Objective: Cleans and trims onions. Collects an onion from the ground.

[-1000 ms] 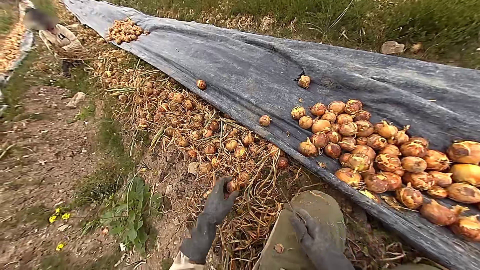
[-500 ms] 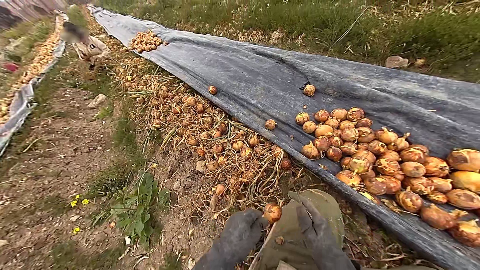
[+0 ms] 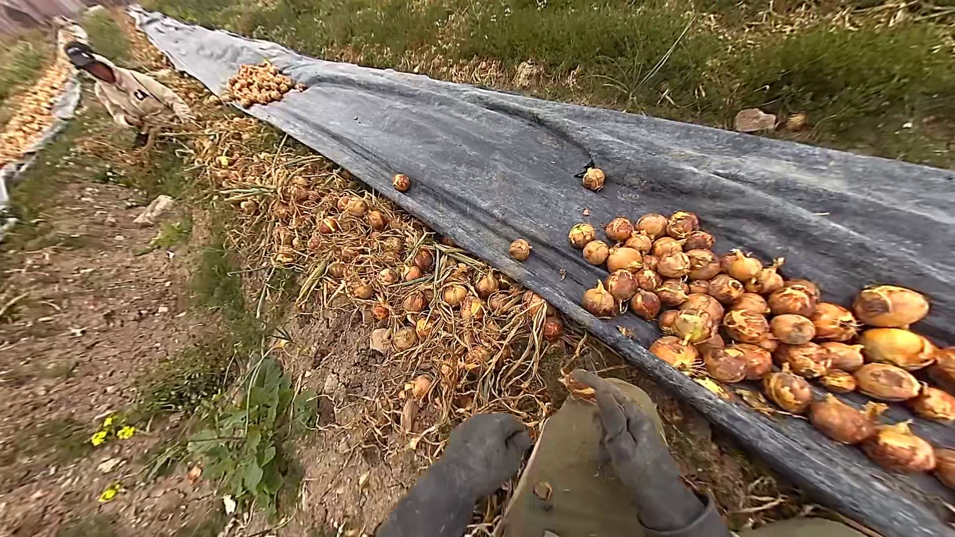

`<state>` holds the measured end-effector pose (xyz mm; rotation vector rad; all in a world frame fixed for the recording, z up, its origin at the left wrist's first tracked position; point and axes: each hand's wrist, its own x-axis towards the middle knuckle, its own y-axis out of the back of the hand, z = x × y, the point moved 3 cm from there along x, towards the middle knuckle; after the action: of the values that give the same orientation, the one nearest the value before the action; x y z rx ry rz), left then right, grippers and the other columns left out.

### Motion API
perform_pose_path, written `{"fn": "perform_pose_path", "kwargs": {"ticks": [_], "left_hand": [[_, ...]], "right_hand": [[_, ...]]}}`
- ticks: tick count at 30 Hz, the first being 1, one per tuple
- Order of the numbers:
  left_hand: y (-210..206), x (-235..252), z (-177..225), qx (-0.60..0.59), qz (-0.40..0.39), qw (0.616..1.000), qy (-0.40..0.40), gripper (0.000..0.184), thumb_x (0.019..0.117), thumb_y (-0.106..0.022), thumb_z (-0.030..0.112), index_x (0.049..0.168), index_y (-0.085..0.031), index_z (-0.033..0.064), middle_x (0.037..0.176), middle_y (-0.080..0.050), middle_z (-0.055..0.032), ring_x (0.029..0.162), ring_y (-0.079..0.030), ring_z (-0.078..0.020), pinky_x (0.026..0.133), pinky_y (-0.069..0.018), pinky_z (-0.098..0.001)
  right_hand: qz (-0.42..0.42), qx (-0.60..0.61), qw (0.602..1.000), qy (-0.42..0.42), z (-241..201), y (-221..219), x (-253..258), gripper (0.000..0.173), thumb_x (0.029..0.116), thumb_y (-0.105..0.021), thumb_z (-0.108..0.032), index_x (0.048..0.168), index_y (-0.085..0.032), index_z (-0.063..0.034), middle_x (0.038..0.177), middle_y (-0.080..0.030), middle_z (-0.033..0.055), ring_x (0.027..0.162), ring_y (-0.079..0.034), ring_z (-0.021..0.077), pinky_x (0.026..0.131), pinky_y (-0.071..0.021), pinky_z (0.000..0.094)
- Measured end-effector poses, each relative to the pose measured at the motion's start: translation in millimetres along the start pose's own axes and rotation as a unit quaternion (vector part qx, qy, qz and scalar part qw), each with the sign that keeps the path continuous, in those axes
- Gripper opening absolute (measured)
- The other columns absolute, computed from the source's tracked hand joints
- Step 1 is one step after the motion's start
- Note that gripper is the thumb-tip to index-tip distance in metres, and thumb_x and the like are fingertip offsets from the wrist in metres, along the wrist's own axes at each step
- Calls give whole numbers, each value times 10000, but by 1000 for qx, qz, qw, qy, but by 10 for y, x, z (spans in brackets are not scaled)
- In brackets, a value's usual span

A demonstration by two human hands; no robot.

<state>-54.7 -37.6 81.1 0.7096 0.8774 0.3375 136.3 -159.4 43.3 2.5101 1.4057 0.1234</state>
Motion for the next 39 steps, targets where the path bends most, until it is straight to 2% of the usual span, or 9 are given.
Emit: {"fn": "perform_pose_path", "kwargs": {"ticks": [4, 7, 9, 13, 20, 27, 29, 35, 39], "left_hand": [[229, 625, -1159, -93, 243, 952, 164, 317, 1077, -475, 208, 1282, -697, 112, 1259, -696, -144, 1189, -661, -306, 1038, -513, -538], [111, 1283, -1815, -69, 222, 951, 205, 381, 1028, -581, 262, 1355, -645, 78, 1305, -663, -220, 1235, -627, -399, 1039, -491, -623], [-29, 1623, -1958, -52, 164, 960, 221, 577, 939, -690, 328, 1443, -569, 73, 1351, -627, -250, 1247, -609, -433, 1015, -494, -656], [-97, 1759, -1901, -13, 97, 956, 277, 815, 741, -850, 405, 1428, -553, 82, 1358, -601, -264, 1250, -593, -445, 972, -512, -657], [-236, 1076, -1603, -110, 235, 945, 199, 982, 696, -928, 367, 1502, -440, 92, 1417, -583, -199, 1269, -608, -362, 1046, -514, -580], [5, -300, -626, -285, 346, 888, -108, 934, 596, -998, 300, 1388, -539, 115, 1295, -659, -30, 1176, -648, -107, 1027, -575, -338], [-12, -460, -386, -214, 355, 900, -136, 875, 640, -970, 394, 1382, -577, 150, 1282, -686, -7, 1166, -666, -92, 1014, -589, -347], [-53, -741, -140, -79, 127, 987, -55, 867, 823, -774, 149, 1592, -374, 131, 1402, -616, -152, 1268, -626, -287, 1074, -513, -494], [-317, -723, -306, -268, 20, 963, 10, 555, 903, -742, 169, 1426, -566, 112, 1204, -713, -74, 1059, -708, -171, 958, -590, -398]], "right_hand": [[102, -63, 991, -65, 193, 299, 407, 467, 1048, -488, -487, 1457, -550, -270, 772, -636, 77, 508, -573, 219, 471, -532, 429], [-5, -199, 968, -154, 304, 254, 511, 520, 980, -580, -564, 1416, -586, -279, 1039, -726, 99, 856, -703, 260, 800, -566, 534], [-60, -150, 966, -204, 362, 164, 427, 515, 996, -526, -589, 1390, -603, -267, 976, -715, 57, 776, -685, 204, 709, -579, 449], [-72, 176, 938, -291, 430, -82, -72, 515, 1055, -422, -554, 1337, -604, -164, 681, -573, 70, 430, -502, 173, 387, -479, 322], [-194, -143, 968, -71, 116, -266, -514, 476, 1079, -407, -439, 1409, -608, -161, 1154, -733, 76, 998, -713, 202, 899, -570, 467], [-231, -119, 965, -33, -248, -607, -154, 634, 1016, -477, -588, 1515, -485, -197, 1171, -715, 89, 984, -711, 195, 886, -578, 440], [-214, 23, 976, -26, -320, -757, -212, 628, 1030, -466, -553, 1487, -475, -122, 943, -679, 77, 679, -651, 173, 628, -586, 395], [-102, -56, 986, 120, -313, -781, -359, 533, 1096, -362, -420, 1417, -597, -65, 1114, -748, 68, 933, -727, 137, 825, -607, 364], [11, -183, 957, 227, -267, -626, -424, 543, 1066, -419, -462, 1318, -666, -50, 882, -752, 73, 718, -729, 196, 611, -608, 431]]}}
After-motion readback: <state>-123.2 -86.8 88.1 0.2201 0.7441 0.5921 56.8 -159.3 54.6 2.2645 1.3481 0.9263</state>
